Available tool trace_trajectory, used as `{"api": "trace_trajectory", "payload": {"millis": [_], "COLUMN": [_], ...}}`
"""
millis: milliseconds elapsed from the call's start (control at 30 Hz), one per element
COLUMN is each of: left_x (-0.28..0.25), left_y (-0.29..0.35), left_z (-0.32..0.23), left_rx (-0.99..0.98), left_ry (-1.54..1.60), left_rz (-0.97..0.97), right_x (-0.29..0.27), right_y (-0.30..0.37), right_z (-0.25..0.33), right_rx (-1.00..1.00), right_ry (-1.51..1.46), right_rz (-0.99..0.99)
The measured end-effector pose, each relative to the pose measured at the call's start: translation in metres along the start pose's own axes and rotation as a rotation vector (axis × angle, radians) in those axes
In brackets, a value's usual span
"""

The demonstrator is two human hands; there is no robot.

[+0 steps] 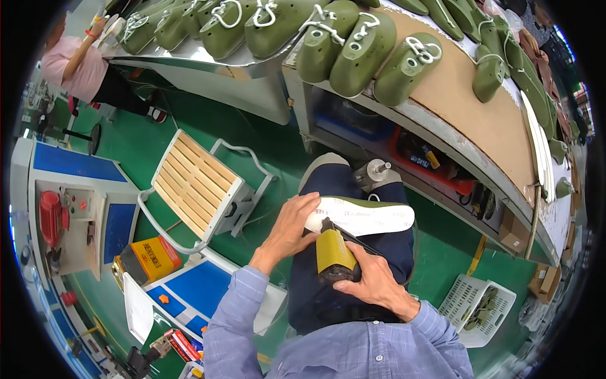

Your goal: The recorder is assembling shoe components, specifically attaching insoles and managing lasts on a factory production line.

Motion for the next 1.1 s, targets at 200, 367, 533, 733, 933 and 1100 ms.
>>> {"api": "trace_trajectory", "payload": {"millis": [200, 367, 533, 733, 933, 1100], "left_x": [-0.001, -0.008, 0.01, 0.006, -0.017, -0.006], "left_y": [-0.002, -0.011, -0.04, -0.034, -0.086, -0.163], "left_z": [-0.002, -0.011, -0.043, -0.069, -0.13, -0.172], "left_rx": [0.01, -0.046, 0.083, 0.129, 0.646, 0.449], "left_ry": [0.008, -0.167, -0.418, -0.267, -0.322, -0.207], "left_rz": [-0.005, 0.028, 0.04, -0.092, -0.191, -0.287], "right_x": [0.003, -0.022, -0.026, -0.061, -0.094, -0.143], "right_y": [-0.003, 0.017, 0.043, 0.073, 0.103, 0.091], "right_z": [0.002, -0.009, -0.031, -0.129, -0.064, -0.006], "right_rx": [0.033, -0.01, 0.034, 0.491, 0.028, -0.252], "right_ry": [0.035, 0.129, 0.285, -1.241, -1.589, -0.966], "right_rz": [-0.001, 0.143, 0.036, -0.178, -0.032, -0.746]}}
Point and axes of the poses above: each hand's wrist, its own y-axis away from the middle knuckle, its own x-axis out of the palm, z = x × y, the point moved 1 cm from there along -y, towards the middle knuckle, and after that the axes turned 4 degrees about -z, right-handed, at the moved point
